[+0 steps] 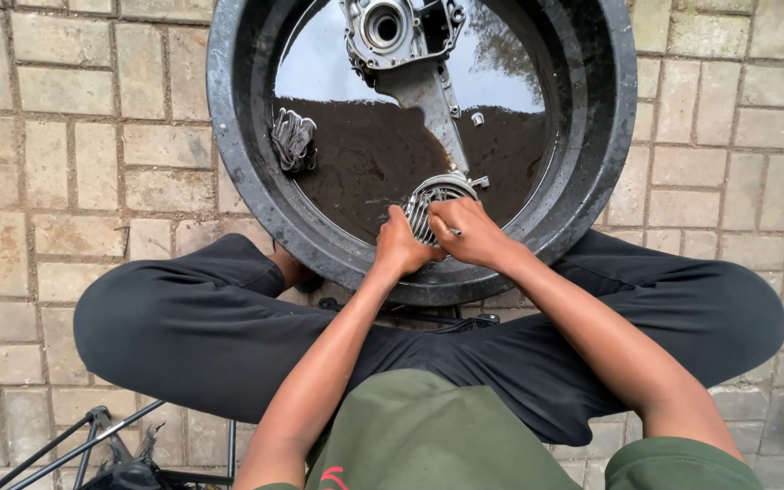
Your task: The person scrubs a metal engine cylinder with a wire brush in a basin of dark liquid, then uses a small metal scraper to remove residue from the cylinder's surface. The person rotates the cylinder to access different areas and continues scraping until the end of the clip.
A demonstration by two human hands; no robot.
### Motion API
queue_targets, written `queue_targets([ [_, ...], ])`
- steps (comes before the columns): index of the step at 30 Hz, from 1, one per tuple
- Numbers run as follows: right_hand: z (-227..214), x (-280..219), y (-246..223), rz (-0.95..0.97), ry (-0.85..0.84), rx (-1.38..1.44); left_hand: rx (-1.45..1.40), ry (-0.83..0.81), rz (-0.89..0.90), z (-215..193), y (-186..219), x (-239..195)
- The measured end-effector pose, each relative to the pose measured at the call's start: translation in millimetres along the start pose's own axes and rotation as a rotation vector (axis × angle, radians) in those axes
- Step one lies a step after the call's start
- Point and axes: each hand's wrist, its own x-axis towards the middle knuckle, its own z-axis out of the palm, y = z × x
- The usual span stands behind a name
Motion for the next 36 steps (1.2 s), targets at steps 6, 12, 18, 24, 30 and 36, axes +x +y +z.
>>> queue_targets([
  [6,-10.7,12.4,28.6,-0.012,0.009,-0.412,-0.001,0.015,0.041,0.0,-3.2,6.0],
  [12,1.7,11.5,67.5,0.022,0.189,-0.137,-0.006,0.016,0.044,-1.5,-5.2,7.7],
  [18,-31.7,1.8,-17.6,0.362,0.24,0.538,0.005,0.003,0.031,3.2,-8.5,7.4],
  [24,-11.1,12.3,-15.2,0.416,0.269,0.405,0.023,0.031,0.018,9.8,-12.1,12.3],
  [30,1.5,16.7,-0.3,0.426,0.189,0.35,0.019,0.034,0.011,3.8,-4.9,2.7],
  [36,-14.1,21.2,-29.2,0.487,0.147,0.429,0.038,0.029,0.004,8.2,-9.5,8.7],
])
